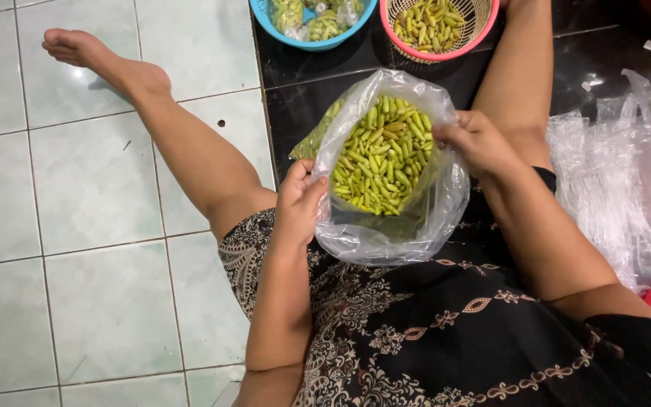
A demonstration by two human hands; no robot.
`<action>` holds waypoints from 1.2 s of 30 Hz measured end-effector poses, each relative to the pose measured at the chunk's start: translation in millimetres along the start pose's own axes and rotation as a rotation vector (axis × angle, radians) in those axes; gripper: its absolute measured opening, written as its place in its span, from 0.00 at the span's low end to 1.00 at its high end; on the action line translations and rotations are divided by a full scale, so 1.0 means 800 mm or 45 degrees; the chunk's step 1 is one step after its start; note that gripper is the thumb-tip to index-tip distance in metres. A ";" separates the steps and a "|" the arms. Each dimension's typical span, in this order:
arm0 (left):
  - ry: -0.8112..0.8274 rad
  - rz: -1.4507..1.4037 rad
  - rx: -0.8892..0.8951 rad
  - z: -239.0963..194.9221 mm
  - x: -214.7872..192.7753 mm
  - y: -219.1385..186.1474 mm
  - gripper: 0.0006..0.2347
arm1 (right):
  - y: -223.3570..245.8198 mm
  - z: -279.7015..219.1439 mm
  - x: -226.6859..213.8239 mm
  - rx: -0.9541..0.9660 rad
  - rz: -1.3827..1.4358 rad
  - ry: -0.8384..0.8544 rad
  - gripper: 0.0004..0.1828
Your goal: The person packs green peppers into small plastic bags by hand while sitting on the floor.
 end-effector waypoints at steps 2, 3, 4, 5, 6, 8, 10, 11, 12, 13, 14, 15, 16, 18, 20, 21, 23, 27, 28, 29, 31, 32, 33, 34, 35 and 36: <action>0.018 0.028 0.028 0.000 -0.003 -0.006 0.04 | 0.001 0.002 -0.019 -0.095 0.432 -0.092 0.07; 0.008 0.009 0.018 -0.004 -0.005 -0.004 0.04 | -0.012 0.000 -0.035 -0.097 0.501 -0.147 0.06; -0.002 -0.009 0.008 -0.008 -0.008 -0.001 0.04 | -0.026 -0.003 -0.051 -0.099 0.570 -0.202 0.05; -0.009 -0.007 -0.019 -0.008 -0.011 0.003 0.04 | -0.030 -0.006 -0.063 -0.071 0.576 -0.204 0.05; -0.037 -0.038 0.009 -0.008 -0.017 0.003 0.03 | -0.038 -0.011 -0.082 0.010 0.109 -0.214 0.07; -0.045 -0.068 0.083 0.004 -0.018 -0.009 0.03 | -0.028 0.001 -0.107 0.045 -0.364 -0.229 0.11; -0.079 -0.049 0.072 -0.002 -0.017 -0.009 0.03 | -0.015 -0.009 -0.108 0.018 -0.553 -0.199 0.08; -0.077 -0.047 0.064 -0.004 -0.012 -0.012 0.03 | -0.005 -0.012 -0.101 0.026 -0.552 -0.201 0.08; -0.125 -0.054 0.088 -0.006 -0.011 -0.017 0.03 | 0.012 -0.015 -0.095 -0.032 -0.570 -0.229 0.08; -0.173 -0.062 0.125 -0.006 -0.010 -0.025 0.03 | 0.032 -0.012 -0.089 -0.103 -0.588 -0.259 0.11; -0.171 -0.061 0.130 0.001 -0.014 -0.028 0.03 | 0.032 -0.005 -0.092 -0.108 -0.588 -0.262 0.11; -0.212 -0.084 0.188 0.005 -0.022 -0.035 0.03 | 0.042 0.001 -0.093 -0.226 -0.605 -0.287 0.11; -0.254 -0.107 0.246 0.009 -0.031 -0.043 0.04 | 0.052 0.006 -0.094 -0.343 -0.621 -0.311 0.12; -0.308 -0.142 0.275 0.005 -0.035 -0.042 0.04 | 0.060 0.015 -0.095 -0.370 -0.638 -0.393 0.16; -0.357 -0.177 0.294 0.003 -0.035 -0.040 0.05 | 0.078 0.007 -0.094 -0.385 -0.655 -0.479 0.21; -0.325 -0.119 0.256 0.003 -0.026 -0.037 0.05 | 0.091 -0.005 -0.088 -0.357 -0.796 -0.468 0.13; -0.294 -0.060 0.207 0.004 -0.025 -0.028 0.05 | 0.124 -0.025 -0.070 -0.318 -0.936 -0.453 0.13; -0.104 0.001 0.158 -0.002 -0.007 -0.025 0.04 | 0.212 -0.080 -0.009 -1.043 -0.813 -0.462 0.26; -0.162 0.149 0.182 -0.006 -0.001 -0.034 0.04 | 0.219 -0.097 -0.001 -1.177 -0.816 -0.543 0.22; -0.159 0.150 0.181 -0.011 0.000 -0.032 0.04 | 0.230 -0.102 0.013 -1.175 -0.818 -0.545 0.22; -0.114 0.243 0.127 -0.017 0.006 -0.024 0.04 | 0.227 -0.089 0.092 -1.002 -0.819 0.181 0.11; -0.111 0.242 0.130 -0.018 0.007 -0.027 0.04 | 0.211 -0.082 0.099 -1.004 -0.821 0.178 0.11; -0.114 0.263 0.126 -0.021 0.008 -0.028 0.04 | 0.159 -0.073 0.134 -0.740 -1.069 0.595 0.13; -0.117 0.284 0.123 -0.024 0.007 -0.030 0.04 | 0.101 -0.077 0.156 -0.446 -1.293 1.008 0.15; -0.119 0.285 0.129 -0.026 0.005 -0.032 0.04 | 0.102 -0.083 0.161 -0.452 -1.295 1.006 0.15; -0.137 0.280 0.130 -0.028 0.001 -0.034 0.05 | 0.099 -0.091 0.168 -0.439 -1.301 1.075 0.22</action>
Point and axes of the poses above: each hand's wrist, its own z-axis towards the middle knuckle, its own x-axis out of the palm, y = z × x, the point moved 9 cm from there along z, towards the middle knuckle, and after that the axes turned 9 degrees about -x, right-handed, at the moved point
